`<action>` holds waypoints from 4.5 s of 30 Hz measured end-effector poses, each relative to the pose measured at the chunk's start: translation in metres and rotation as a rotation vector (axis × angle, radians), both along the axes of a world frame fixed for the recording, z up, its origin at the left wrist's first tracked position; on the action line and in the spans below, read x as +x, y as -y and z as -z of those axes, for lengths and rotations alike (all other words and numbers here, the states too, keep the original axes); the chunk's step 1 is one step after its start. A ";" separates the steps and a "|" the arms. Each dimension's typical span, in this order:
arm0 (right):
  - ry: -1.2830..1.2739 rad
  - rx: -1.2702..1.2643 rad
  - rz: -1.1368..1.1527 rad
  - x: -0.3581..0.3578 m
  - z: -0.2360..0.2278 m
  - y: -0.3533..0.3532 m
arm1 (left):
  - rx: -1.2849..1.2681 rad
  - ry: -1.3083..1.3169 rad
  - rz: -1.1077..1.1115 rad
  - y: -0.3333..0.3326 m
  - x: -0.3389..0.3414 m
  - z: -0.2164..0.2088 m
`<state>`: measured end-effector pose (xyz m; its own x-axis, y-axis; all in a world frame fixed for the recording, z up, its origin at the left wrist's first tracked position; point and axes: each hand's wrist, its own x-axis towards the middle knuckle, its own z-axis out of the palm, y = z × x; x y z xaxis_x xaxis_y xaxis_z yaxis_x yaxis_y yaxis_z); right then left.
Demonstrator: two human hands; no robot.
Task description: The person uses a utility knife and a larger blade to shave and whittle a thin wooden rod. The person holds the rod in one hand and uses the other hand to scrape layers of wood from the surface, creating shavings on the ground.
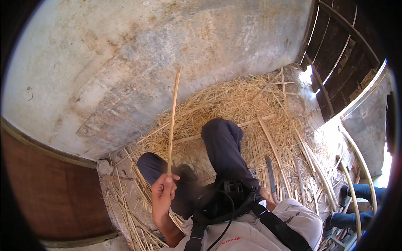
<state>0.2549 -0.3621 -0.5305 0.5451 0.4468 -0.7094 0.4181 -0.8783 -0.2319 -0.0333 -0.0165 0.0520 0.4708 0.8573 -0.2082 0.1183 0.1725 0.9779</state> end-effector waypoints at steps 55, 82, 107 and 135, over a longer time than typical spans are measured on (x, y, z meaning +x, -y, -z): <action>0.306 -0.103 0.724 -0.011 -0.123 0.022 | 0.075 -0.119 -0.033 -0.025 -0.009 -0.001; -0.118 0.598 -0.004 -0.034 -0.035 -0.010 | 0.064 -0.132 -0.034 -0.016 -0.015 -0.004; -0.242 0.631 0.254 0.147 -0.150 -0.035 | 0.049 0.124 0.261 -0.001 0.051 -0.029; -0.859 1.419 -0.157 0.005 -0.669 -0.409 | 0.042 0.263 0.157 -0.044 0.064 -0.030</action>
